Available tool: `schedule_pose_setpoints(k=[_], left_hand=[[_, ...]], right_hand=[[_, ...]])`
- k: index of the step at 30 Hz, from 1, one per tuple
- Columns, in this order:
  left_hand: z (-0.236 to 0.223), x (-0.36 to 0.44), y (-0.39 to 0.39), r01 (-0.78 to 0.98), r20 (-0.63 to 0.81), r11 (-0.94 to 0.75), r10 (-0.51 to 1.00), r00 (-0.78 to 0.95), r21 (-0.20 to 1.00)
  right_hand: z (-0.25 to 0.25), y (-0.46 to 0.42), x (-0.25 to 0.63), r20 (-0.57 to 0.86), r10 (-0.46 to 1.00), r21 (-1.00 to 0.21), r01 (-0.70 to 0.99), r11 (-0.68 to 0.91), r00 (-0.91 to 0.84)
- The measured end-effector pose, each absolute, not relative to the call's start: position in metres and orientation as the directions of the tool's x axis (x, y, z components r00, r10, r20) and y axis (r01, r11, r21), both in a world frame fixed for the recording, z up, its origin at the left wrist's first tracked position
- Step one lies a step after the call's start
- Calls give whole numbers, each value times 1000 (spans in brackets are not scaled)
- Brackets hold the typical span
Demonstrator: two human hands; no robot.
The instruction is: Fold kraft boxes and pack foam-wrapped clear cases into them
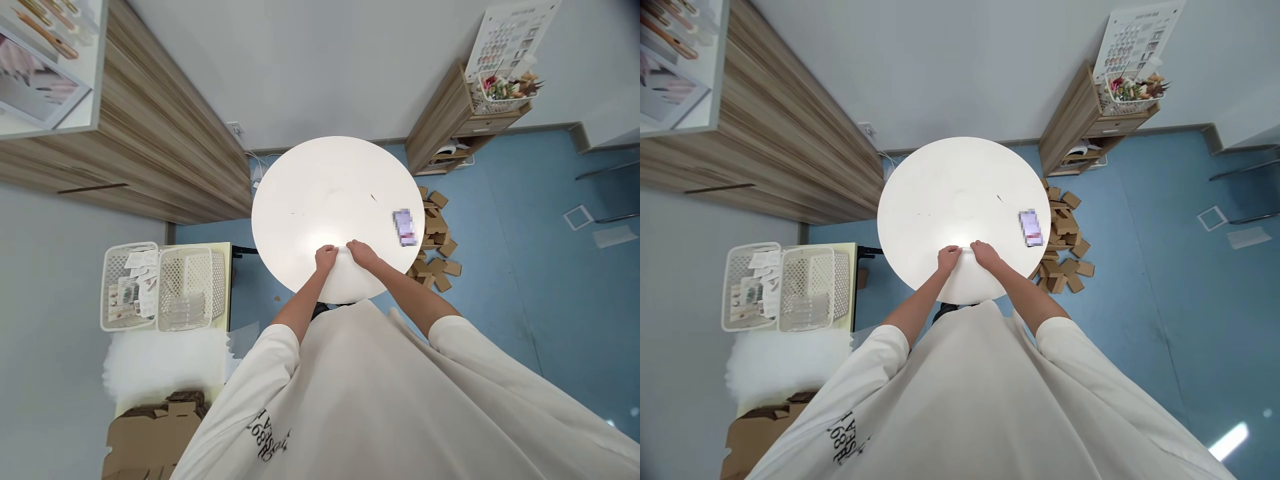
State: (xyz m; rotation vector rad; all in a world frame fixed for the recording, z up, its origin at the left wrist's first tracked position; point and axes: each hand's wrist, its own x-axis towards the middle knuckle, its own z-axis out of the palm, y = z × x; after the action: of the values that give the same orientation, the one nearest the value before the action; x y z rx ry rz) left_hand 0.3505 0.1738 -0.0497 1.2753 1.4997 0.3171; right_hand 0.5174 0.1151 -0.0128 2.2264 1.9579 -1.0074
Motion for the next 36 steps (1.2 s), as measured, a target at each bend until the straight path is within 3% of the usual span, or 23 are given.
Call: schedule_pose_setpoints(k=[5,13,18,27,36], left_hand=[[-54,350,172,544,-531,367,829,176,754],[-66,332,151,582,-540,321,804,250,748],[-69,324,141,585,-549,324,795,257,743],[-66,318,124,554,-569,352,772,284,754],[-55,332,145,599,-571,302,752,329,742]], right_hand=[[-18,116,514,-454,889,-352,904,-244,63],[-38,120,519,-453,866,-582,665,-468,213],[-56,91,504,-522,793,-632,481,-607,315],[-66,45,483,-457,835,-723,419,-549,306],[-55,79,487,-485,844,-682,505,-529,229]])
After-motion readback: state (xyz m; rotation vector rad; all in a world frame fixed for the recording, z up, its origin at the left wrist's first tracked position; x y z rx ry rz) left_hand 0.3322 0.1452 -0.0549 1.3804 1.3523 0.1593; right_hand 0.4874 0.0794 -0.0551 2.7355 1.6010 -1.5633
